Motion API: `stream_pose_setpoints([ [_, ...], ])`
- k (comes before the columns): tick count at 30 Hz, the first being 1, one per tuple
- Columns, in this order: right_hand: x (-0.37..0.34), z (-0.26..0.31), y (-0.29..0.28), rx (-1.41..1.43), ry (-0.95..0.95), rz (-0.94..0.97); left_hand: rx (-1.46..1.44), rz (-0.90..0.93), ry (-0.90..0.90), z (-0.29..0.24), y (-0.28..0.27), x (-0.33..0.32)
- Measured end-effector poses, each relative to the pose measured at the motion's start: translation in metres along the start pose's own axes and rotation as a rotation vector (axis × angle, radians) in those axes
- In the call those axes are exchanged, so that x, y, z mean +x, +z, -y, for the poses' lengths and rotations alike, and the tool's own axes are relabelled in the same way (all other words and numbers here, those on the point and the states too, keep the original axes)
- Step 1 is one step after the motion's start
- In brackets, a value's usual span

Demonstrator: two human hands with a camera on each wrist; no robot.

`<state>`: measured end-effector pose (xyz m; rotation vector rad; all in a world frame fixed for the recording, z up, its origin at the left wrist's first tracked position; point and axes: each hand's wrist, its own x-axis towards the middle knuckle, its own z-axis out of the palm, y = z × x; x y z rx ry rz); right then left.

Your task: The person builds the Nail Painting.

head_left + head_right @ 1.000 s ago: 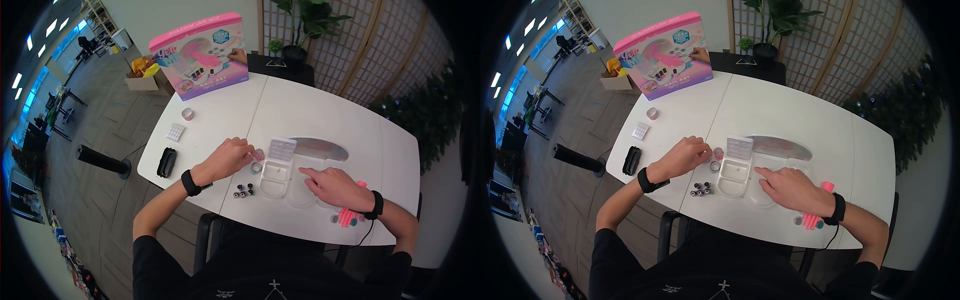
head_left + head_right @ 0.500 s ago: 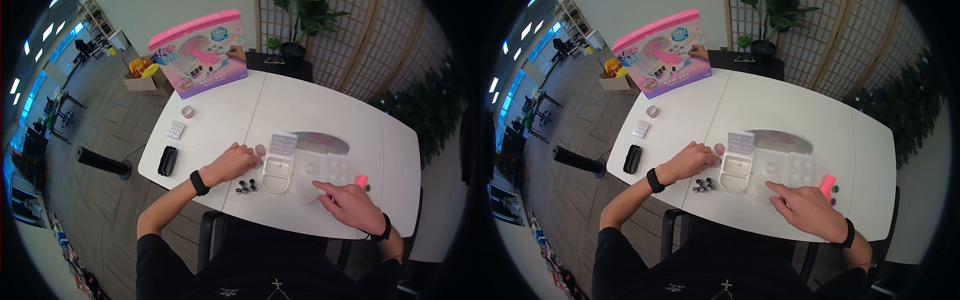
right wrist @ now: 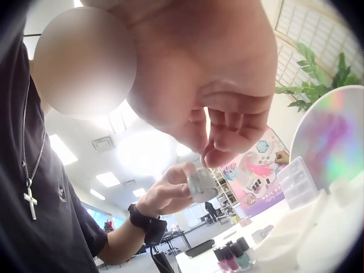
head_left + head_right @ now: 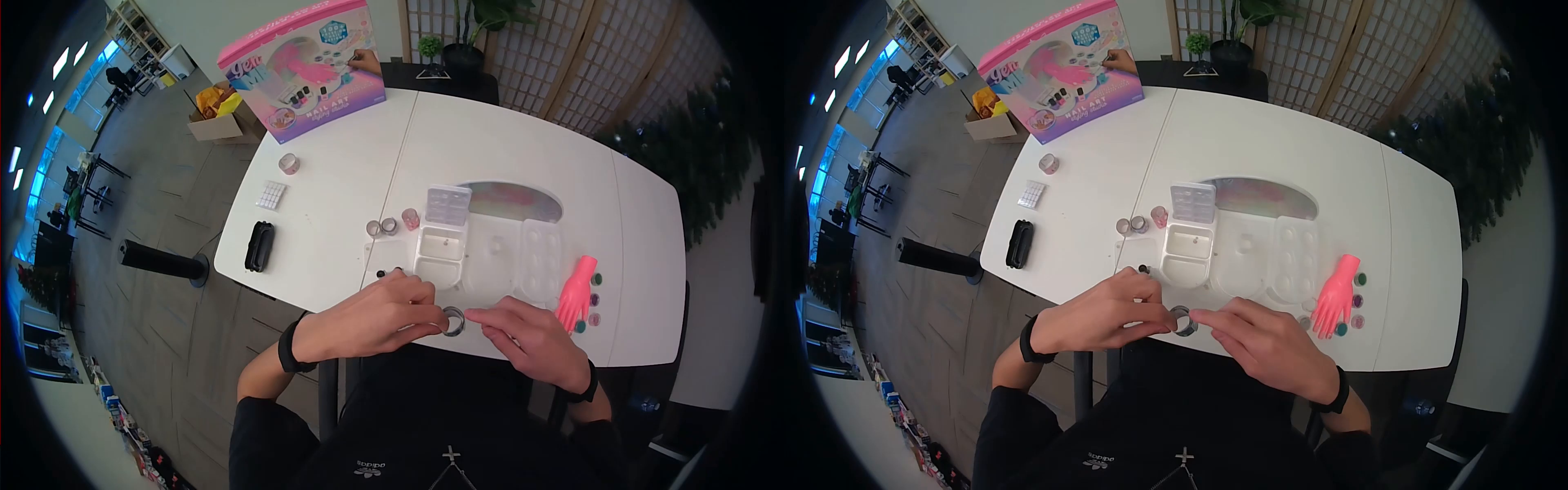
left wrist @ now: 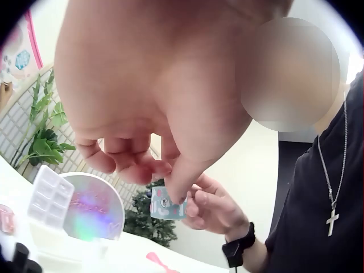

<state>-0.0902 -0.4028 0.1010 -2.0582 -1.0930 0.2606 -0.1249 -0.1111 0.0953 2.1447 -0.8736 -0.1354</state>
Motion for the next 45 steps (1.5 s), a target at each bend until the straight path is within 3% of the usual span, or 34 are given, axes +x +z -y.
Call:
stream_pose_setpoints([
  [4, -0.005, -0.005, 0.008, 0.049, -0.117, 0.046, -0.066, 0.033, 0.006, -0.013, 0.008, -0.001],
  [10, -0.007, -0.008, 0.010, 0.140, -0.069, 0.065, -0.223, -0.051, -0.057, -0.009, 0.025, -0.002],
  [17, -0.010, -0.020, 0.026, 0.102, -0.002, -0.173, -0.471, -0.372, -0.330, -0.007, 0.061, -0.007],
  [24, -0.013, -0.034, 0.049, 0.141, 0.005, -0.369, -0.997, -0.361, -0.500, -0.003, 0.106, -0.006],
  [28, -0.014, -0.042, 0.056, 0.175, 0.033, -0.369, -1.130, -0.444, -0.472, -0.001, 0.119, 0.002],
  [45, -0.012, -0.041, 0.054, 0.408, 0.229, -0.276, -0.966, -0.623, -0.404, 0.009, 0.125, 0.015],
])
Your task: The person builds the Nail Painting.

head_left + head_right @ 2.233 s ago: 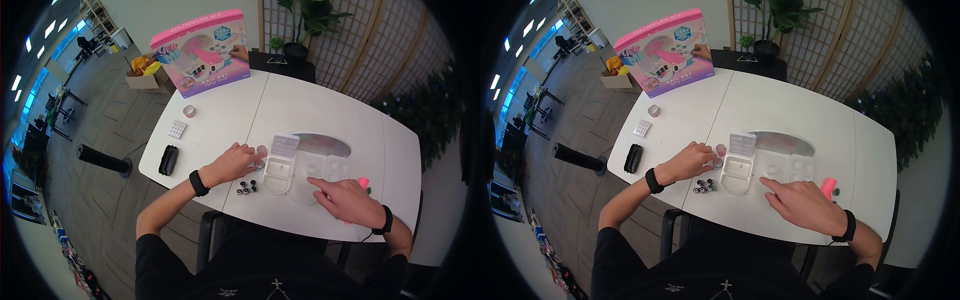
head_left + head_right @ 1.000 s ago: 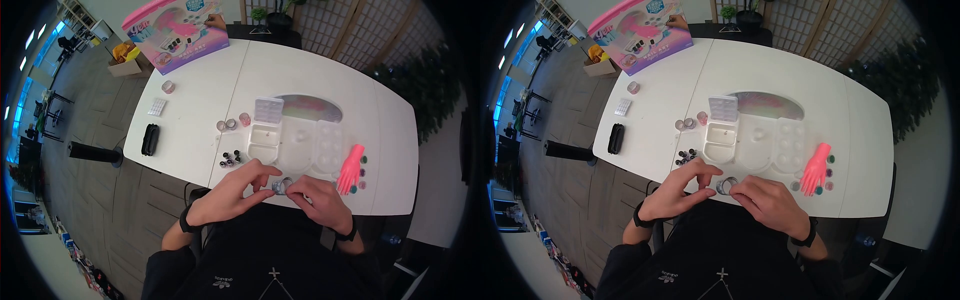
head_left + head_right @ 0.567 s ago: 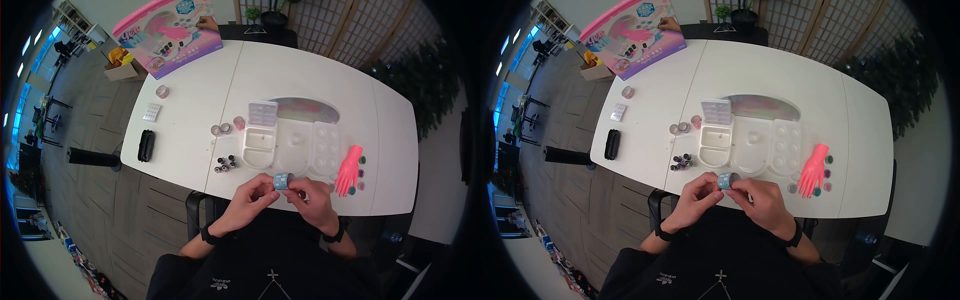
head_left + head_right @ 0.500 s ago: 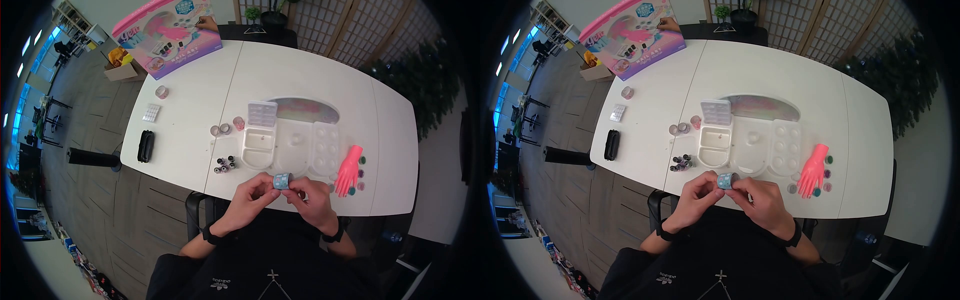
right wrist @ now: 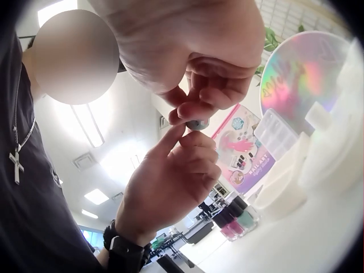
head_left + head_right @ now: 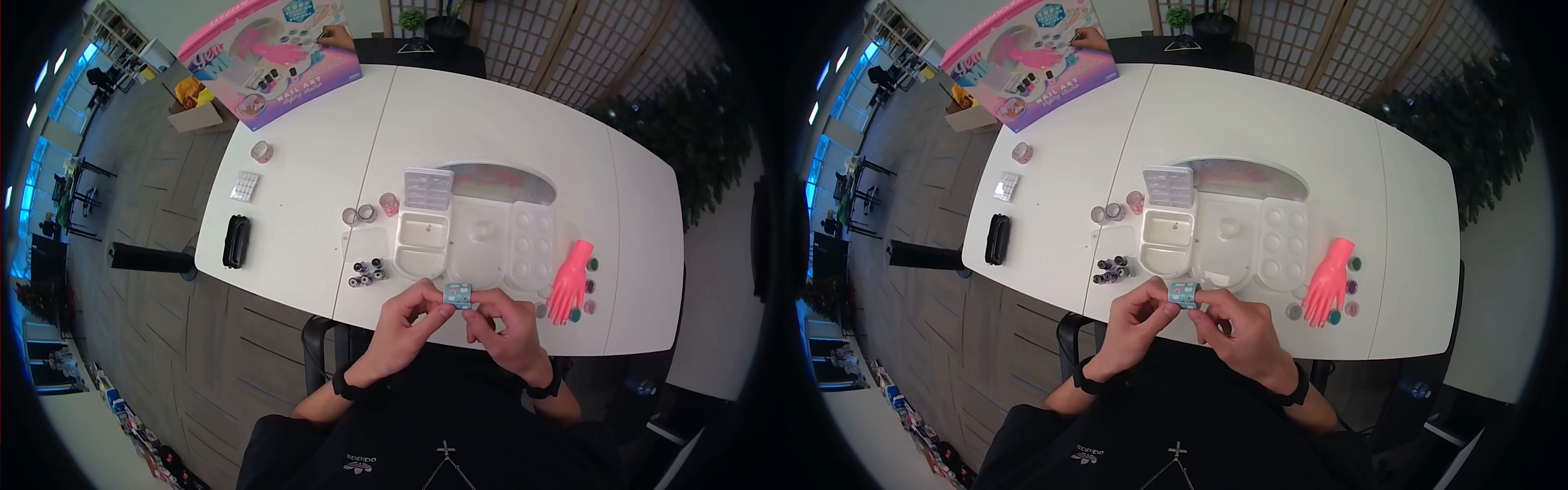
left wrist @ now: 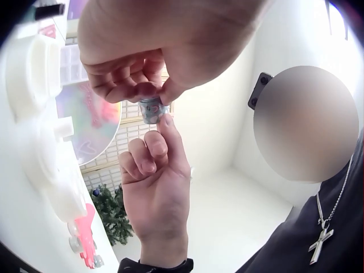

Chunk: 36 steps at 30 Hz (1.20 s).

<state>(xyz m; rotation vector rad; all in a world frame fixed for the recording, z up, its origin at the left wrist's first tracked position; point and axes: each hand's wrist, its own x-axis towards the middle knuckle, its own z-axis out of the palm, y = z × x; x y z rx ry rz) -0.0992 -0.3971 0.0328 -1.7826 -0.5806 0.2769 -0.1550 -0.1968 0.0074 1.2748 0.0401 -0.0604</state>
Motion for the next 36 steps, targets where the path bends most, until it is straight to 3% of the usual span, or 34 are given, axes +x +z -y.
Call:
stream_pose_setpoints([
  [4, -0.001, -0.002, 0.004, 0.103, 0.071, -0.007, 0.073, -0.012, 0.023, 0.002, -0.002, 0.000],
  [19, -0.005, -0.006, 0.003, 0.134, 0.061, -0.031, 0.240, 0.027, 0.137, -0.002, 0.003, 0.002],
  [25, 0.000, -0.001, 0.002, 0.037, -0.058, -0.005, 0.265, 0.022, 0.093, -0.006, 0.001, 0.000],
  [31, -0.003, 0.001, 0.003, 0.132, 0.074, 0.030, 0.276, 0.016, 0.132, -0.009, 0.000, 0.001],
  [36, -0.003, 0.003, 0.004, 0.142, 0.059, 0.008, 0.306, 0.011, 0.194, -0.009, 0.000, 0.002],
])
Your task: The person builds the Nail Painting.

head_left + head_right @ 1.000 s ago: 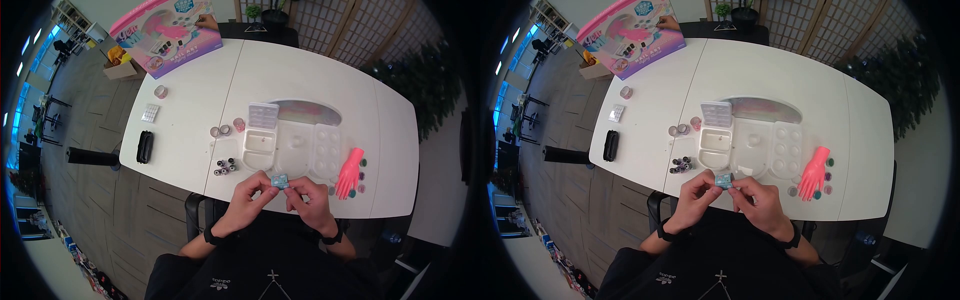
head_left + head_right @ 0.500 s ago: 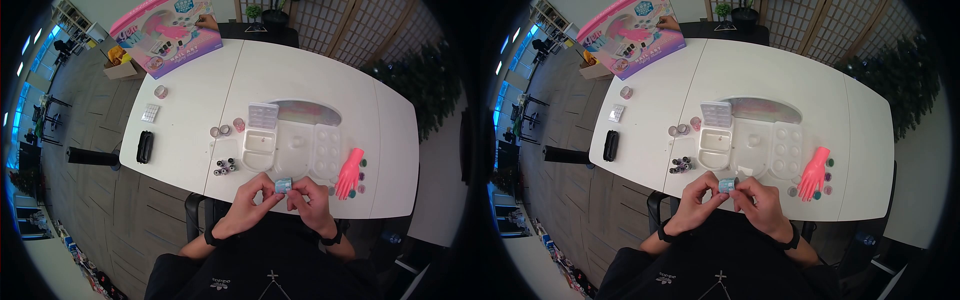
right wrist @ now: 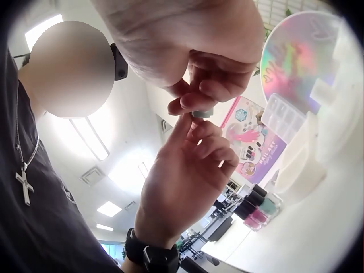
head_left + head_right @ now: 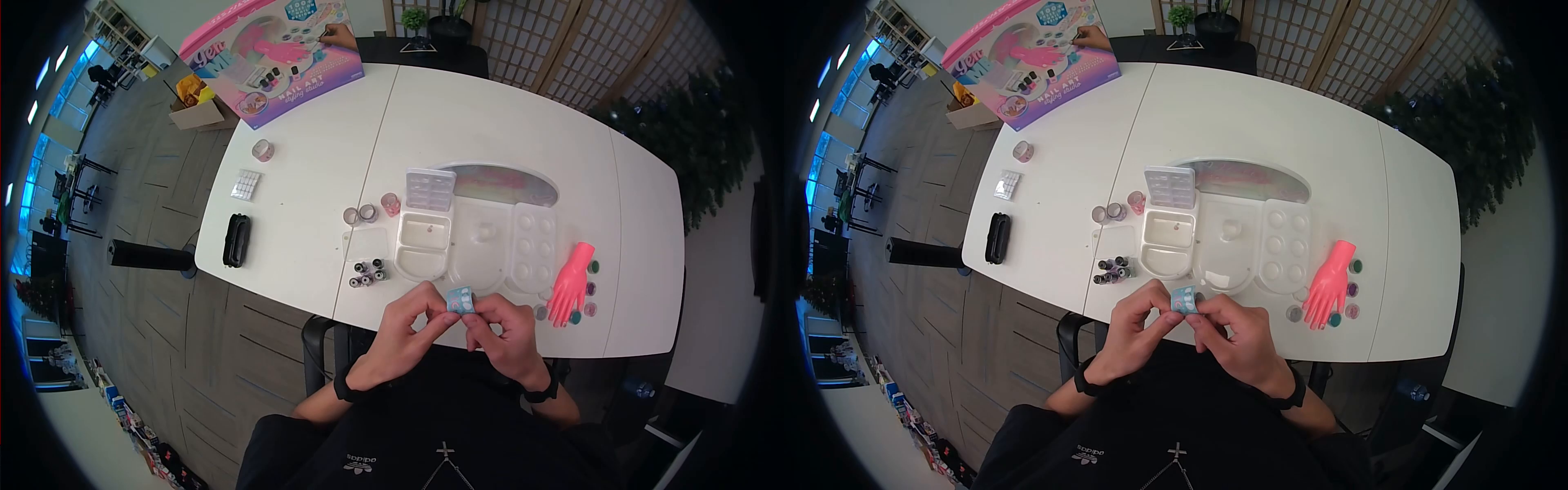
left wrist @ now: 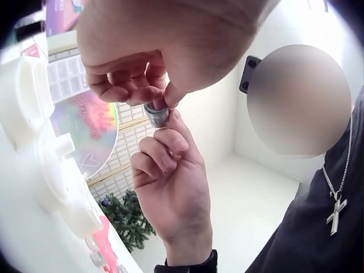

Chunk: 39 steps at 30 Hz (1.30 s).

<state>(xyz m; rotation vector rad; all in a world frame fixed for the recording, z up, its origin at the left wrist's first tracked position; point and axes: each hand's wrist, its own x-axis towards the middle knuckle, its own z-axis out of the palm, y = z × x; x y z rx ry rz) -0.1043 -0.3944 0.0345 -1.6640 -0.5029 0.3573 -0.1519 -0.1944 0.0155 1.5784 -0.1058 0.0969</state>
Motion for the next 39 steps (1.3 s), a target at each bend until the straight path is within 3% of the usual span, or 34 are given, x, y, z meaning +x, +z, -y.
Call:
stream_pose_setpoints([
  [7, -0.001, -0.006, 0.001, -0.038, -0.060, -0.035, 0.010, -0.005, 0.027, 0.002, 0.000, -0.001],
  [10, -0.001, -0.005, 0.002, -0.047, -0.086, -0.046, 0.026, 0.016, -0.053, -0.002, -0.001, -0.004],
  [28, -0.004, -0.008, -0.001, 0.038, 0.016, -0.090, 0.194, 0.018, 0.180, -0.003, 0.003, 0.003],
  [34, -0.003, -0.008, -0.005, 0.018, 0.006, -0.038, 0.183, -0.022, 0.116, -0.005, 0.004, 0.002],
  [39, 0.004, -0.005, -0.014, -0.076, -0.055, 0.102, -0.200, -0.054, -0.192, 0.008, 0.002, -0.002],
])
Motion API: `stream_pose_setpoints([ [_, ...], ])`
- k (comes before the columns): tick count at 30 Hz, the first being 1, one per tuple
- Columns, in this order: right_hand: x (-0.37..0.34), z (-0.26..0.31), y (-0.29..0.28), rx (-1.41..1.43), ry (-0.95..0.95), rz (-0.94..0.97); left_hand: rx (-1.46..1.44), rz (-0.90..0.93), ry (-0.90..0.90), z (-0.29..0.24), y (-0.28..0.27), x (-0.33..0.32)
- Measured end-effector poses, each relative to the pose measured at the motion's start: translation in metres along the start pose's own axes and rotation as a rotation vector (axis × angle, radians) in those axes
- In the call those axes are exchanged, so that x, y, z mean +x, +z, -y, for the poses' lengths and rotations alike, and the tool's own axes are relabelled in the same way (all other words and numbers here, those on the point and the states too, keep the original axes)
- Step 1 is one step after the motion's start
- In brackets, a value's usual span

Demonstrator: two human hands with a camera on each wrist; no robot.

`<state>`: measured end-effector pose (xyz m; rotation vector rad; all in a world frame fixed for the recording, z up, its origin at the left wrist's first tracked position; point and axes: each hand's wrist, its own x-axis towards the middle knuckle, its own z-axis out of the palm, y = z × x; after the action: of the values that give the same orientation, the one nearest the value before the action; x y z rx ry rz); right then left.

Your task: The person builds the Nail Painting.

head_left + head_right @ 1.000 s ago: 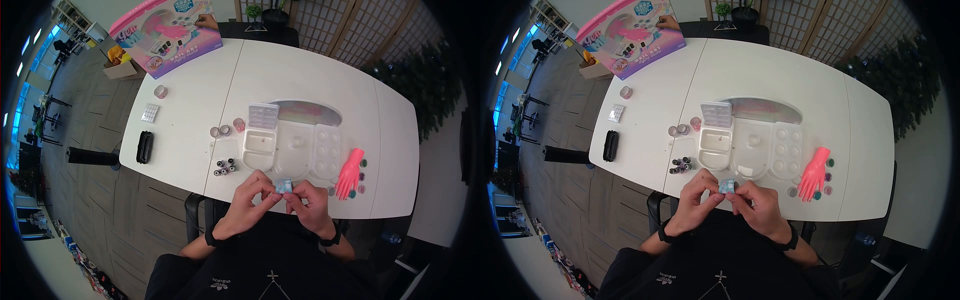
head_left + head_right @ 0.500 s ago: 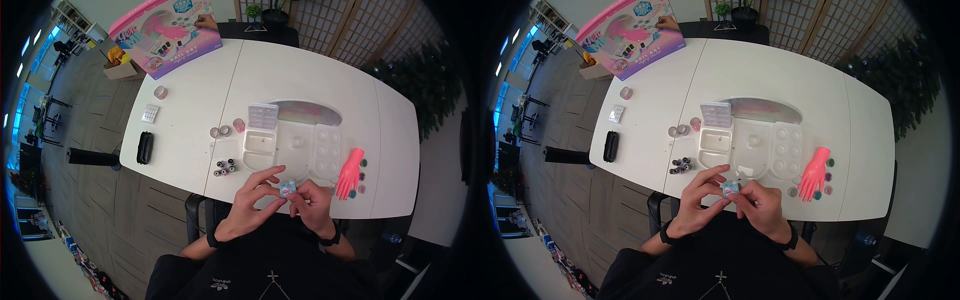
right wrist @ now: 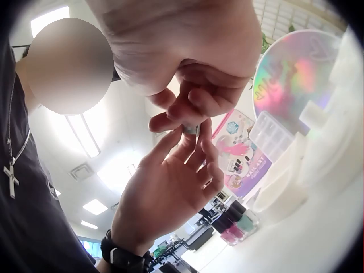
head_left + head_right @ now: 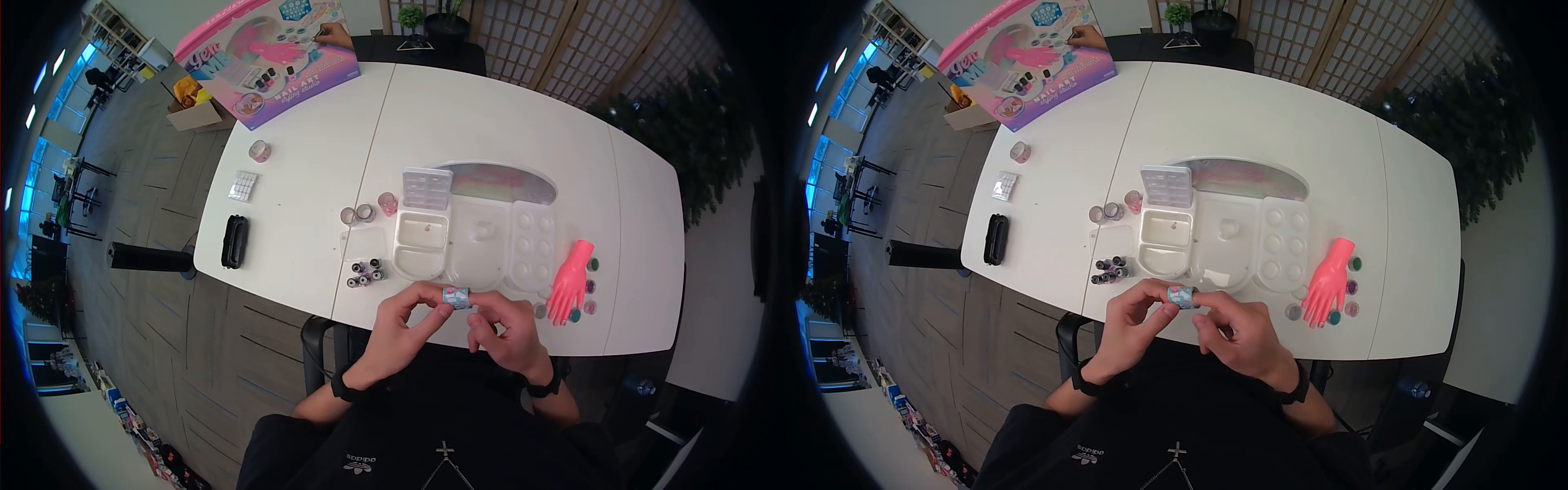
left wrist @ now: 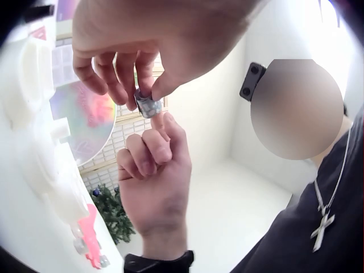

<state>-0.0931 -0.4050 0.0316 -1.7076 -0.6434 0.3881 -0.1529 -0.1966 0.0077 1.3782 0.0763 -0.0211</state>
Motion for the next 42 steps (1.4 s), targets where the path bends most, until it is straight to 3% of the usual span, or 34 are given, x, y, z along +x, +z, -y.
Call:
stream_pose_setpoints([
  [7, 0.003, 0.000, -0.001, -0.097, -0.018, 0.084, -0.205, 0.065, -0.213, -0.004, -0.017, 0.000],
  [13, 0.003, -0.004, 0.008, -0.126, 0.001, -0.023, -0.234, 0.070, -0.176, -0.005, -0.010, 0.001],
  [19, 0.006, -0.003, 0.005, -0.221, -0.127, -0.018, -0.199, 0.056, -0.203, 0.001, -0.015, -0.001],
  [31, 0.005, -0.012, 0.009, -0.275, -0.183, -0.098, -0.250, 0.128, -0.240, 0.000, -0.013, 0.002],
  [42, 0.007, -0.009, 0.005, -0.246, -0.165, -0.105, -0.213, 0.117, -0.157, -0.003, -0.010, 0.005],
])
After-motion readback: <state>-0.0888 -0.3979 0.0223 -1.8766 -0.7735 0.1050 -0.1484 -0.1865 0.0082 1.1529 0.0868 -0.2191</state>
